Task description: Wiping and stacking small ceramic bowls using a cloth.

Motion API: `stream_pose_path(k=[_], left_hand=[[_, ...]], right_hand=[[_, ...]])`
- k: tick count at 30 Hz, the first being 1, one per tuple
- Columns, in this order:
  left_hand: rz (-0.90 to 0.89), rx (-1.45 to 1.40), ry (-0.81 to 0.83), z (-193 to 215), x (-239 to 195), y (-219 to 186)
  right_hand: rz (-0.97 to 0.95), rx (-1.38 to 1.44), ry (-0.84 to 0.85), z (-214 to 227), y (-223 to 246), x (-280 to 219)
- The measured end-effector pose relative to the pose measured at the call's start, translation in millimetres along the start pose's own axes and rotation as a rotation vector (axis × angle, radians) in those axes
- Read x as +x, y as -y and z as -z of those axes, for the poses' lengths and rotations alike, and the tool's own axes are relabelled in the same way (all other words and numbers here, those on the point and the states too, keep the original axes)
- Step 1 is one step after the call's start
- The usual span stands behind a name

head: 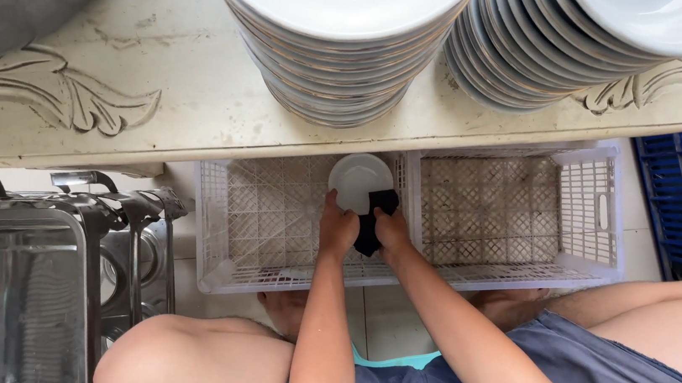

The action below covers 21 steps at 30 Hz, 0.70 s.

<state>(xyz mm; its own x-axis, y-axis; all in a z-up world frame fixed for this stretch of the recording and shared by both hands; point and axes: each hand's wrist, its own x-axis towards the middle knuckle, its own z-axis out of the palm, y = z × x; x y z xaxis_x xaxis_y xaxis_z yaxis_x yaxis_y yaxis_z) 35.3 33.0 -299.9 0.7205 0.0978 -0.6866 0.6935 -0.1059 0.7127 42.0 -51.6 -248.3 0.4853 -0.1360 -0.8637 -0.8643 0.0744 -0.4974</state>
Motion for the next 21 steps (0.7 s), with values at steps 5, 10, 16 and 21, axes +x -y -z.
stream_pose_path(k=[5, 10, 16, 21], left_hand=[[0.037, -0.031, -0.063, -4, 11, 13], [0.007, -0.056, -0.149, -3, 9, -8], [-0.257, -0.247, -0.129, -13, -30, -68], [-0.546, 0.001, 0.103, -12, -106, -122]], right_hand=[[-0.048, 0.020, 0.033, 5, 1, -21], [0.006, 0.091, 0.084, 20, 26, -72], [0.223, 0.378, 0.155, 46, 27, -78], [0.384, 0.503, 0.253, 77, 20, -52]])
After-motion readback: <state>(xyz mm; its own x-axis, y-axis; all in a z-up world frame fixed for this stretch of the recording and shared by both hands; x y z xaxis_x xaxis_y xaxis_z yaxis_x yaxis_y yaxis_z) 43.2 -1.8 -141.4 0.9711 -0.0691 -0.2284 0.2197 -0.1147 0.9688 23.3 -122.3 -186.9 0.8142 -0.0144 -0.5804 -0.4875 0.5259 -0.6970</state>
